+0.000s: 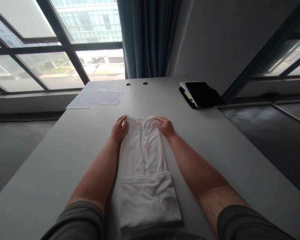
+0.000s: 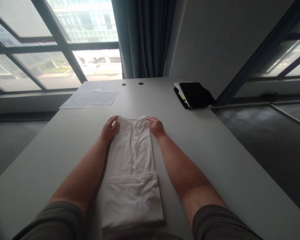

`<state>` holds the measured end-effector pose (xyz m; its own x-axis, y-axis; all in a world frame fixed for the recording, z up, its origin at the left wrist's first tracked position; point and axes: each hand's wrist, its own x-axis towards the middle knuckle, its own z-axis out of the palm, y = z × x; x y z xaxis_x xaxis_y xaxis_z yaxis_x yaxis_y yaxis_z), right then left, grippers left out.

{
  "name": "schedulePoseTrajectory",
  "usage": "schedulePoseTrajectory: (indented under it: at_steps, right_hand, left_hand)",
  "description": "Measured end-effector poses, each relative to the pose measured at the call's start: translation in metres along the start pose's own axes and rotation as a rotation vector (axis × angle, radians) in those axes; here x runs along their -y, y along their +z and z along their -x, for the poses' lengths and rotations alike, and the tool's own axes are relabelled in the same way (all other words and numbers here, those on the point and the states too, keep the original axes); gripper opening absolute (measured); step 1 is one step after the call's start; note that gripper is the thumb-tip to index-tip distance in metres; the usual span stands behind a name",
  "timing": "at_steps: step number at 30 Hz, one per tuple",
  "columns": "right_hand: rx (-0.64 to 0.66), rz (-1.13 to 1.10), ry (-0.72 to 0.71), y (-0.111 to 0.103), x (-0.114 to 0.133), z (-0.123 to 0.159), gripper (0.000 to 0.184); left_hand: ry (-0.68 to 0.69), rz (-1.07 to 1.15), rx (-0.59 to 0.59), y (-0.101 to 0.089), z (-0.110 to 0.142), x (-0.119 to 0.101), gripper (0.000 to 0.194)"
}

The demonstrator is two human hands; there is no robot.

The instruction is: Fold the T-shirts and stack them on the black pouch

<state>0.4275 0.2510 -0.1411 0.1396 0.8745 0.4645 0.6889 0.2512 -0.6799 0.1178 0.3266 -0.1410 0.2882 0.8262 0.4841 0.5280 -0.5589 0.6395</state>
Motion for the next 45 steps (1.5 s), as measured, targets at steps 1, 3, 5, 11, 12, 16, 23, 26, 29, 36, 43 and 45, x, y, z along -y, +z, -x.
schedulePoseTrajectory:
  at_steps: [1,3,5,11,12,16,23,26,29,36,43,45]
  right_hand:
    - [-0.045,-0.057,-0.031,-0.002,0.002,0.001,0.034]
    - [-0.105,-0.158,-0.073,-0.005,0.008,0.004,0.031]
    - [-0.128,-0.247,-0.08,-0.007,0.017,0.008,0.029]
    - [-0.158,-0.349,0.004,-0.017,0.049,0.025,0.026]
    - [-0.158,-0.351,0.009,-0.019,0.054,0.03,0.025]
    - [-0.12,-0.376,-0.01,-0.032,0.069,0.058,0.022]
    - [0.197,-0.21,-0.138,-0.063,0.077,0.124,0.04]
    - [0.347,-0.032,-0.288,-0.071,0.078,0.135,0.035]
    - [0.379,0.079,-0.359,-0.072,0.079,0.135,0.028]
    - [0.309,0.135,-0.364,-0.073,0.082,0.132,0.018]
    - [0.417,0.139,-0.352,-0.084,0.086,0.144,0.015]
    - [0.47,0.14,-0.375,-0.086,0.088,0.145,0.015]
  left_hand:
    - [0.025,0.054,-0.034,-0.001,0.002,-0.002,0.045]
    - [0.065,0.127,-0.078,-0.002,0.005,-0.009,0.043]
    - [0.094,0.158,-0.118,-0.004,0.007,-0.019,0.039]
    - [0.033,0.142,-0.249,-0.018,0.022,-0.06,0.021]
    - [0.017,0.135,-0.255,-0.022,0.028,-0.066,0.018]
    - [0.046,0.056,-0.207,-0.043,0.061,-0.088,0.017]
    - [0.166,-0.028,0.21,-0.078,0.134,-0.09,0.028]
    - [0.172,-0.043,0.349,-0.077,0.147,-0.084,0.026]
    - [0.201,-0.113,0.373,-0.074,0.144,-0.08,0.023]
    - [0.256,-0.376,0.365,-0.084,0.133,-0.104,0.015]
    - [0.307,-0.285,0.462,-0.09,0.143,-0.115,0.018]
    - [0.318,-0.241,0.538,-0.09,0.144,-0.112,0.017]
